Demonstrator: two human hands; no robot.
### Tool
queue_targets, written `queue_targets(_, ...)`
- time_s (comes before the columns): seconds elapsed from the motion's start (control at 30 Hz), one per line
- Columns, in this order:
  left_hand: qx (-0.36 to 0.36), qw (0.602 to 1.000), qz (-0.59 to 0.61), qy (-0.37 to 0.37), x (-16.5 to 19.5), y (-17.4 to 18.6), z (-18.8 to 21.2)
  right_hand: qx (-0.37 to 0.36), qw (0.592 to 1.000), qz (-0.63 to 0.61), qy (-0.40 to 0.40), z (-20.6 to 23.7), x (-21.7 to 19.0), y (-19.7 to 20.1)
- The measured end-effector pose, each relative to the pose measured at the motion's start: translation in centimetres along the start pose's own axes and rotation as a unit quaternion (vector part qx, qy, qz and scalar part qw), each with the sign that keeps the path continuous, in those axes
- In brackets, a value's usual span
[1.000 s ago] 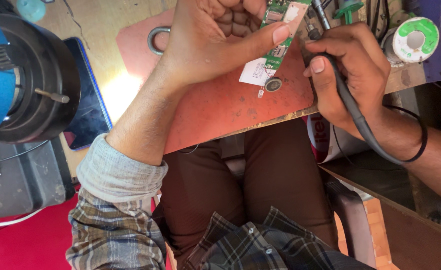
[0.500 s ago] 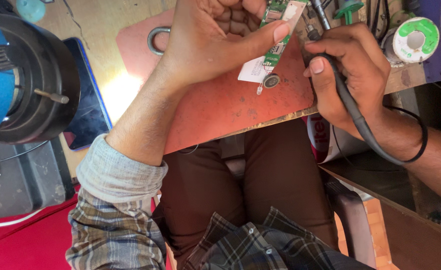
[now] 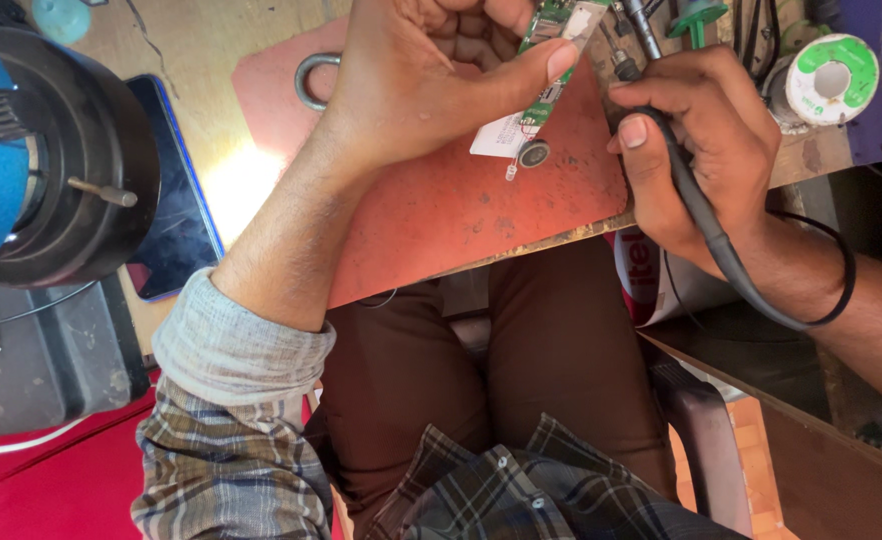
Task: The person sits at a repair workbench and solders components on a green circuit board using a soldering iron, repositioning and turning the board between joints. They then attach multimeter probe leads to the board to test it, and finally hold and turn the board in their hands.
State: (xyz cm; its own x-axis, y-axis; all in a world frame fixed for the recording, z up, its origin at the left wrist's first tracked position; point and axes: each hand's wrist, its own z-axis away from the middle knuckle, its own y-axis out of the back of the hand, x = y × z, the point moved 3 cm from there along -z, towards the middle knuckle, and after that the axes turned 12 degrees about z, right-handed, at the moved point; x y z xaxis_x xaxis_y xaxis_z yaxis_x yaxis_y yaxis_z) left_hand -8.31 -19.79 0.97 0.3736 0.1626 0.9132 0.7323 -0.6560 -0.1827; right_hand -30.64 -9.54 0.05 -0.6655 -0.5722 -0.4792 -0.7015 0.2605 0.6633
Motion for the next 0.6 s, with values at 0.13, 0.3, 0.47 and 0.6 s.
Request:
queue_targets(0.13,0.009,1.0,-0.009,0.011,-0.3,0.1,0.0,0.003,1.0,0.005,0.002,0.0,0.0,0.0)
queue_targets(0.3,0.0,0.999,-0.049,0.024,-0.8,0.4,-0.4,0.015,1.0,0.021,0.015,0.2,0.1,0.1)
queue_targets(0.47,-0.024,0.985,-0.141,0.093,-0.7,0.5,-0.4,0.021,0.999,0.008,0.028,0.1,-0.2,-0.1)
queue_targets(0.6,-0.044,0.98,-0.158,0.113,-0.5,0.3,-0.5,0.018,0.996,0.077,0.037,0.1,-0.9,0.1)
